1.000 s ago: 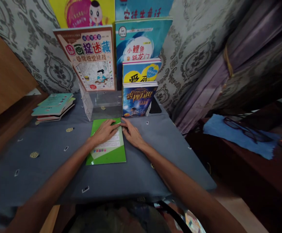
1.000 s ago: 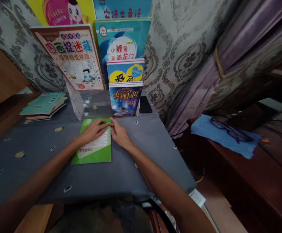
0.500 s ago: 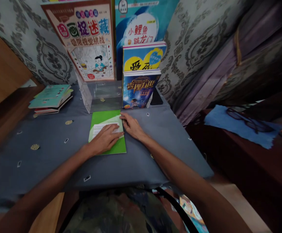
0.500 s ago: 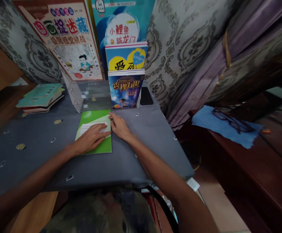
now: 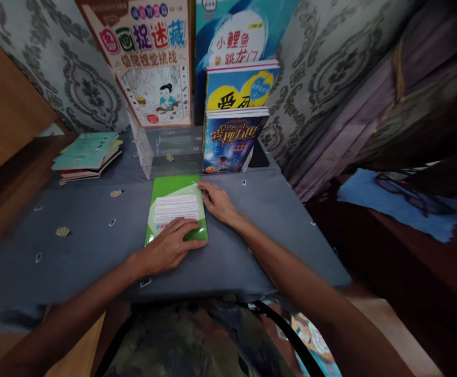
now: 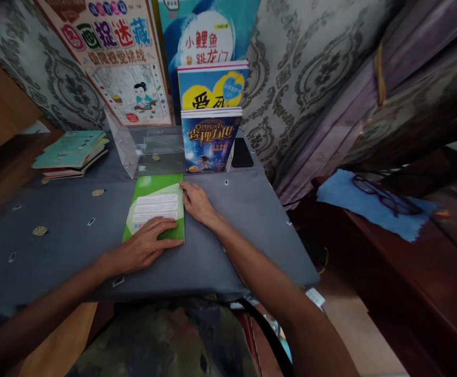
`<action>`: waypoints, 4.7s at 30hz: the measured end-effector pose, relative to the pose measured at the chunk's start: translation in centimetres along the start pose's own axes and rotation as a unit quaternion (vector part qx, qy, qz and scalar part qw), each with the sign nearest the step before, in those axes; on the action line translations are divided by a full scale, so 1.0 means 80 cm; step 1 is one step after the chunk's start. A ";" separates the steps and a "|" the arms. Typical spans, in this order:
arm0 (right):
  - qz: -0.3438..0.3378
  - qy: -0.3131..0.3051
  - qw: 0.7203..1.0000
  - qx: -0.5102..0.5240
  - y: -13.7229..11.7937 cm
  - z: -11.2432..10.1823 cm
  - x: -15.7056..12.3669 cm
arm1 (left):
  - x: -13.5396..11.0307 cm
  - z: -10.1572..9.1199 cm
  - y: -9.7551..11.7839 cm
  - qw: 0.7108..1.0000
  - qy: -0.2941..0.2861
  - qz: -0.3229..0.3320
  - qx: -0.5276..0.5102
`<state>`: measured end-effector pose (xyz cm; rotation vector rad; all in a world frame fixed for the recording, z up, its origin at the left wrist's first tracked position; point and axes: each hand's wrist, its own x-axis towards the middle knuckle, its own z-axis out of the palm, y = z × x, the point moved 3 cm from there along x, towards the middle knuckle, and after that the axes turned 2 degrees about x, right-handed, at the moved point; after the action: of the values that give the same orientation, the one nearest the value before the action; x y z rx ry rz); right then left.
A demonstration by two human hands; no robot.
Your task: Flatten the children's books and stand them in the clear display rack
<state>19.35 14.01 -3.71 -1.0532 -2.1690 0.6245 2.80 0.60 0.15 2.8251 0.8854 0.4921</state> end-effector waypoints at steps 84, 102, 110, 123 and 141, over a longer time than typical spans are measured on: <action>-0.027 -0.033 0.995 -0.094 -0.017 0.005 -0.003 | -0.032 -0.003 0.015 0.997 -0.005 -0.038 0.062; -0.006 0.015 0.997 -0.073 -0.013 -0.006 -0.004 | -0.033 -0.015 0.033 0.974 0.075 -0.112 0.183; 0.013 -0.018 0.999 -0.024 -0.024 -0.007 -0.002 | -0.037 -0.024 0.002 0.936 0.029 -0.231 0.264; 0.087 -0.018 0.993 0.072 -0.025 -0.021 -0.002 | 0.057 -0.010 -0.010 0.916 -0.136 -0.283 0.248; 0.089 -0.007 0.988 0.126 -0.017 -0.022 0.000 | 0.058 -0.014 -0.014 0.919 -0.129 -0.288 0.236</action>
<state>19.94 13.48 -1.63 -1.1113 -1.9576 0.9637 5.39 4.21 2.13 2.6890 1.8790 -0.1999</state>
